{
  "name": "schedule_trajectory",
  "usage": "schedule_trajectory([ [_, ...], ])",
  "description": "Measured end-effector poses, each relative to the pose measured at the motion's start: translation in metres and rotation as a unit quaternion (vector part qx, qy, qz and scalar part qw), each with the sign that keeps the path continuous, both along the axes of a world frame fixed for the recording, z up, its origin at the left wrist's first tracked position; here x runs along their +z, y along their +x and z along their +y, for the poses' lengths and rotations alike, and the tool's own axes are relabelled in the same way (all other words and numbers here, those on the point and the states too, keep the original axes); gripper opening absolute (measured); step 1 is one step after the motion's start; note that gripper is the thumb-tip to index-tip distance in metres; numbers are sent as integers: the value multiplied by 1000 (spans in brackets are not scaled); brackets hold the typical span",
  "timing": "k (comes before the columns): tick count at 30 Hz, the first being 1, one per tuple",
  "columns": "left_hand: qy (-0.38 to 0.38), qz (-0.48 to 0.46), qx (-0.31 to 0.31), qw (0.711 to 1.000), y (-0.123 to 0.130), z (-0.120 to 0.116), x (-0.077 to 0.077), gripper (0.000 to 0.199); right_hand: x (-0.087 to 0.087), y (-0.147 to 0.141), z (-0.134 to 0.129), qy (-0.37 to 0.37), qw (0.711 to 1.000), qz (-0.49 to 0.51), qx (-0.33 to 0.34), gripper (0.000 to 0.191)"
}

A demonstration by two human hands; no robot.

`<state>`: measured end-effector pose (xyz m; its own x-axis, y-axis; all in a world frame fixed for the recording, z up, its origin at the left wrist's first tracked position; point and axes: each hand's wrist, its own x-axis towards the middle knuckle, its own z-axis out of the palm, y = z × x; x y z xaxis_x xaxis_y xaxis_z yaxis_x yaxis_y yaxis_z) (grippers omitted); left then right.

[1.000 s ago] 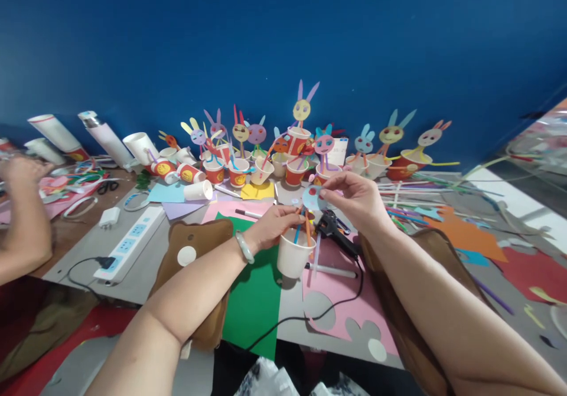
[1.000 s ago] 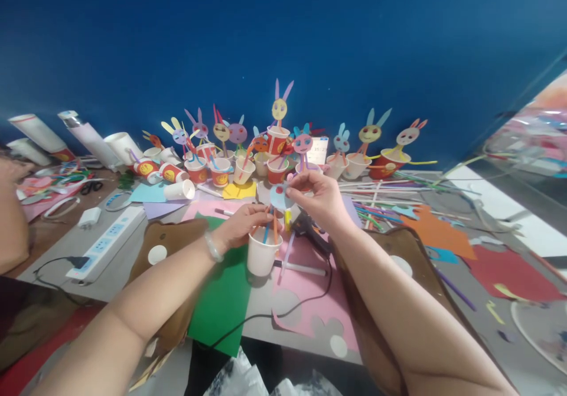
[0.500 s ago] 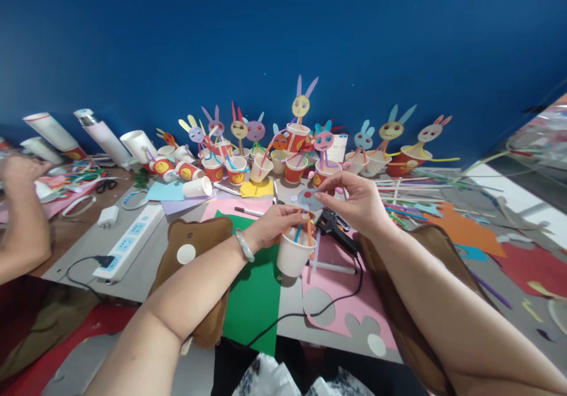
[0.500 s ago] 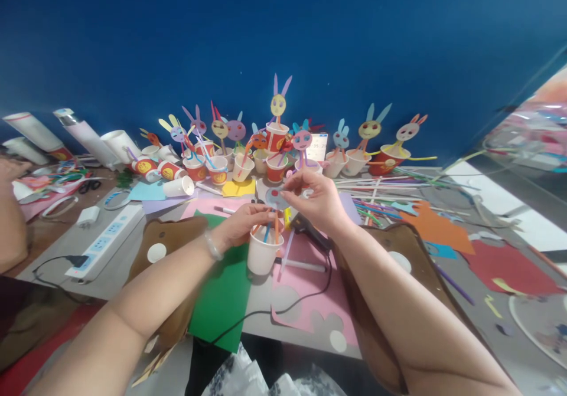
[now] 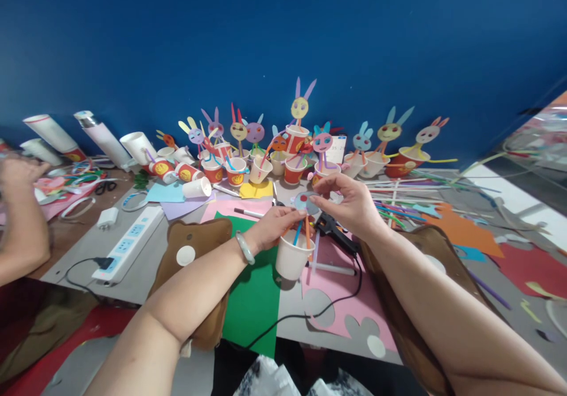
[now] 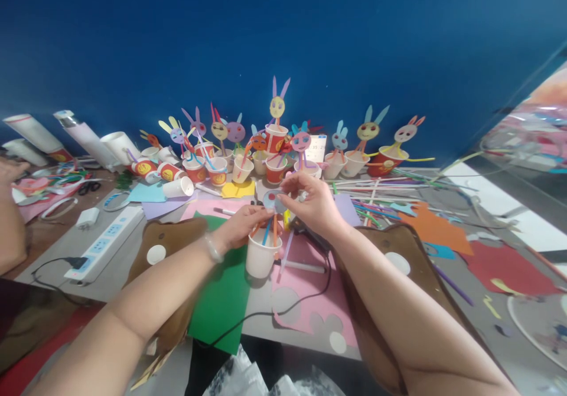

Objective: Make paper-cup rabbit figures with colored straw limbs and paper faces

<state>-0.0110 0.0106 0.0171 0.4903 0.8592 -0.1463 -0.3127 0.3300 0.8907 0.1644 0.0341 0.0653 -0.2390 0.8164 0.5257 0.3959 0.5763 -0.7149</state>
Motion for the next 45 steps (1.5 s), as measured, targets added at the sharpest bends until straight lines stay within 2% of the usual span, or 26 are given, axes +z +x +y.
schedule_trajectory([
  [3,15,10,13,1000,1,0,-1,48,-3,-1,1,-29,999,28,11,30],
  [8,64,39,67,995,1,0,1,44,-12,0,11,-97,990,94,-26,42],
  [10,71,51,81,993,1,0,3,43,-14,2,15,-130,986,106,-22,48],
  [14,70,49,78,993,0,0,5,45,-13,3,17,-197,976,82,38,51],
  [17,84,68,93,990,-1,0,3,44,-13,0,13,-263,956,58,117,48],
  [19,92,85,96,987,-2,1,1,43,-15,-2,11,-285,946,52,146,45],
  [28,150,114,79,979,-3,-1,-3,48,-29,2,15,-281,947,58,146,37],
  [34,194,134,86,968,-4,1,-5,51,-28,2,14,-262,954,33,141,43],
  [41,137,69,33,988,-1,2,-7,46,-29,3,13,-267,956,38,118,40],
  [45,135,53,46,988,0,1,-5,48,-22,0,9,-268,956,43,113,40],
])
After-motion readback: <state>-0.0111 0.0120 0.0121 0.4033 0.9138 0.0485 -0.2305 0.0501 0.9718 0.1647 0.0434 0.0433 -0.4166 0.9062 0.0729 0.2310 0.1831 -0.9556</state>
